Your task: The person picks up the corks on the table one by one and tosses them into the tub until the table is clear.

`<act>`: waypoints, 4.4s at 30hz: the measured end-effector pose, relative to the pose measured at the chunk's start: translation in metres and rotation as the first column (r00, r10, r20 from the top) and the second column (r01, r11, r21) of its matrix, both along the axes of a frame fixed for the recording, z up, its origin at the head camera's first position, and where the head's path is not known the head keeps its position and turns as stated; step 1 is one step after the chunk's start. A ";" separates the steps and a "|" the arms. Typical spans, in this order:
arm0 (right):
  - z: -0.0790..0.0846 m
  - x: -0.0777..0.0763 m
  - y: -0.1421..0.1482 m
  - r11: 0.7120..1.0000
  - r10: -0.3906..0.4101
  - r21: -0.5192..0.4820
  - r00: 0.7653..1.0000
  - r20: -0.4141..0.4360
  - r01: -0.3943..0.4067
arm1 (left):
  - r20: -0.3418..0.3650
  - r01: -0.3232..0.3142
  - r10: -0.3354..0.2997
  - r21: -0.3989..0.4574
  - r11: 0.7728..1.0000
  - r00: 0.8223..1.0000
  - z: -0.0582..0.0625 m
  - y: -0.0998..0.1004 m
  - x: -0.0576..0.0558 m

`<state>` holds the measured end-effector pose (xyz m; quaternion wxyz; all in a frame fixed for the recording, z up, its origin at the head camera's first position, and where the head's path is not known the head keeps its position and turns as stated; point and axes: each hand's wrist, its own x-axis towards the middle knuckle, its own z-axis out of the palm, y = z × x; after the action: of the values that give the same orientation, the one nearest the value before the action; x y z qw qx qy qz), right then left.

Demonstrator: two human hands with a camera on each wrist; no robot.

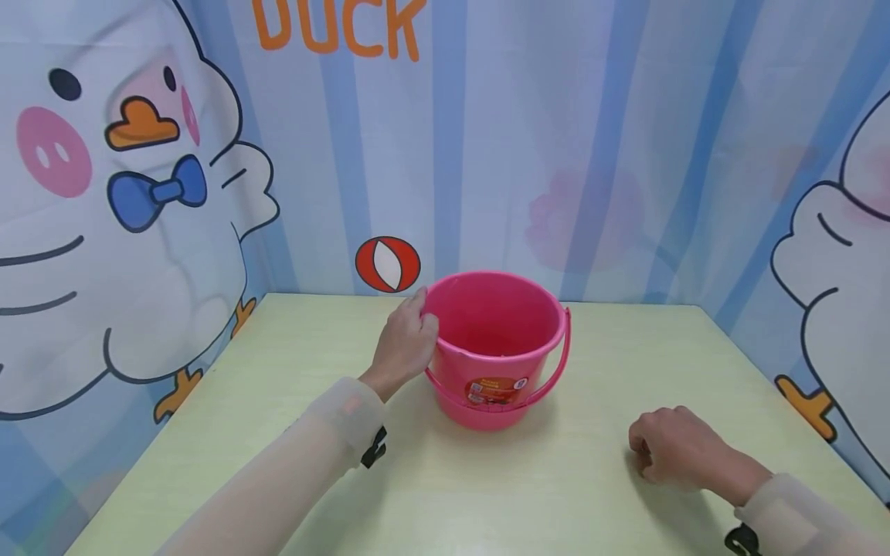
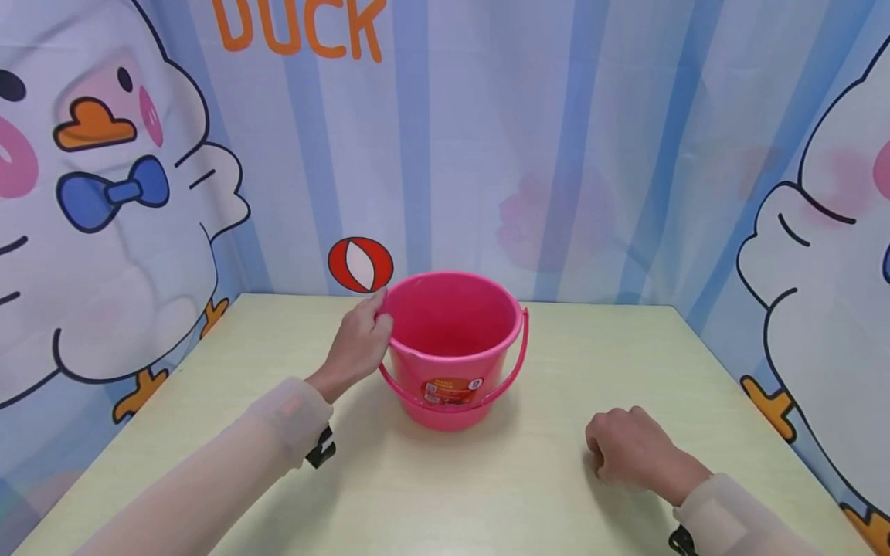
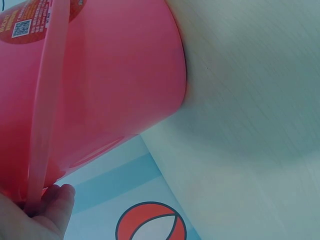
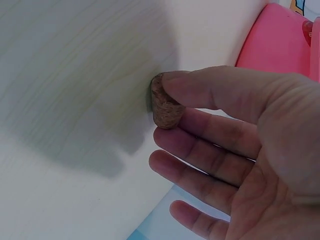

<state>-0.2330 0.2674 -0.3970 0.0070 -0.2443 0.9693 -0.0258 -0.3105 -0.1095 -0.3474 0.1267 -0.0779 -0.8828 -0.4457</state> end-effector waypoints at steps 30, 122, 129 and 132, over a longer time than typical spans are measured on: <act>0.029 -0.001 -0.017 0.971 -0.036 -0.238 0.998 -0.046 0.024 | 0.023 -0.001 0.001 -0.003 1.000 1.000 0.002 0.000 0.002; 0.089 -0.025 -0.111 0.749 -0.238 -0.654 0.882 -0.407 -0.100 | 0.005 -0.004 0.004 0.011 1.000 1.000 0.000 0.002 0.000; 0.090 -0.028 -0.117 0.748 -0.235 -0.658 0.891 -0.389 -0.090 | 0.008 0.000 0.000 0.009 1.000 1.000 0.001 0.002 0.000; 0.091 -0.029 -0.120 0.753 -0.232 -0.652 0.893 -0.385 -0.086 | 0.006 0.001 -0.001 0.006 1.000 1.000 0.001 0.002 0.000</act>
<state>-0.2624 0.1477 -0.3056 -0.3004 -0.1912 0.8828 -0.3063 -0.3102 -0.1074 -0.3461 0.1242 -0.0764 -0.8818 -0.4486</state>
